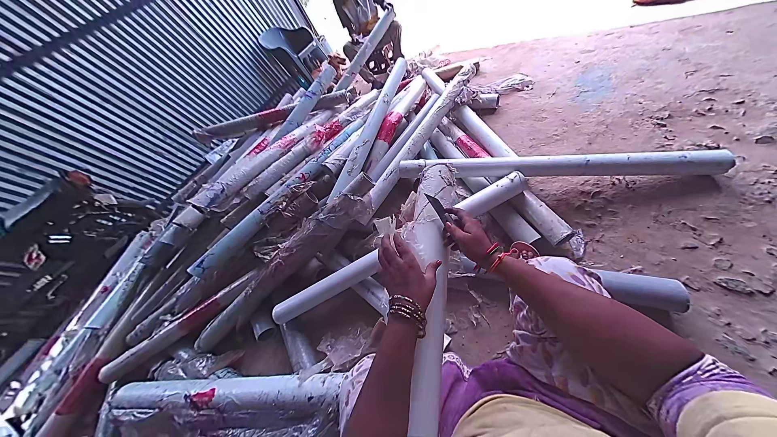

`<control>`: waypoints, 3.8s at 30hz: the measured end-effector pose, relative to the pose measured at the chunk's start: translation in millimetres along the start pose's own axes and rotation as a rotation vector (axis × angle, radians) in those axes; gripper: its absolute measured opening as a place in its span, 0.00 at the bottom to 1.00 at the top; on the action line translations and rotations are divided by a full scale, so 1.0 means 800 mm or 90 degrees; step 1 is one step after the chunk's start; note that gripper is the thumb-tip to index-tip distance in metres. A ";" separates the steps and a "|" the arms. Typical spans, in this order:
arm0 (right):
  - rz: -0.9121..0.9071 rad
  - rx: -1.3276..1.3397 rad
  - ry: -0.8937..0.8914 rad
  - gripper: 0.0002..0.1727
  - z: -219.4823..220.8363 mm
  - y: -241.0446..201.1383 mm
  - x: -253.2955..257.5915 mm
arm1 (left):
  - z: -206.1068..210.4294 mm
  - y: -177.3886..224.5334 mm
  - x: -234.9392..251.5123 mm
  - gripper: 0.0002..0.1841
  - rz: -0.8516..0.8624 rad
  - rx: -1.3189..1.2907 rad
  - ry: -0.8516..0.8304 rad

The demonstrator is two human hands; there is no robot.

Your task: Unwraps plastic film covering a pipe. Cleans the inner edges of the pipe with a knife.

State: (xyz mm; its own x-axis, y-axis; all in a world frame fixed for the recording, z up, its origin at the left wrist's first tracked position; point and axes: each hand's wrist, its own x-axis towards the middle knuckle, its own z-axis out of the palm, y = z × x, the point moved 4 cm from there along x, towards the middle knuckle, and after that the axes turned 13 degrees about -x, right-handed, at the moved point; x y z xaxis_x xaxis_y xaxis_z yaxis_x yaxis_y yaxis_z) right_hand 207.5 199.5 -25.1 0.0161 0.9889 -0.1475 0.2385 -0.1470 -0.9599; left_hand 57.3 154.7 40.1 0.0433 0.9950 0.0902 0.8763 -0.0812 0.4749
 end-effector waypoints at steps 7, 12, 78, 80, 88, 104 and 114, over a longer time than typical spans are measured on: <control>-0.135 0.031 0.009 0.26 0.028 -0.012 -0.031 | 0.022 -0.017 -0.010 0.60 0.046 -0.084 0.194; 0.004 0.097 -0.032 0.26 0.031 0.003 -0.022 | -0.020 0.006 -0.011 0.33 -0.126 0.022 -0.284; 0.116 -0.234 -0.010 0.28 0.014 0.041 0.038 | 0.096 -0.086 0.026 0.17 -0.425 -0.830 0.242; 0.109 -0.288 -0.027 0.28 0.017 0.042 0.035 | 0.100 -0.095 0.030 0.19 -0.432 -0.855 0.202; 0.076 -0.509 -0.108 0.33 0.035 0.033 0.010 | 0.027 -0.060 0.023 0.50 -0.130 -0.263 -0.357; 0.025 -0.451 -0.026 0.33 0.032 0.031 0.004 | 0.051 -0.094 -0.065 0.27 -0.106 -0.074 -0.415; 0.114 -0.322 0.020 0.32 0.038 0.042 0.005 | 0.095 -0.167 -0.062 0.22 -0.318 -0.510 0.041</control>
State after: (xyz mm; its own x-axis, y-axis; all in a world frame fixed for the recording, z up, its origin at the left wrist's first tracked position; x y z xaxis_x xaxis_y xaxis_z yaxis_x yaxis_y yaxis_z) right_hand 186.2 197.7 -64.9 0.1268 0.9504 -0.2842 0.6672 -0.2937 -0.6845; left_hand -25.7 120.6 -94.3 -0.2962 0.9220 -0.2493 0.1941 0.3137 0.9295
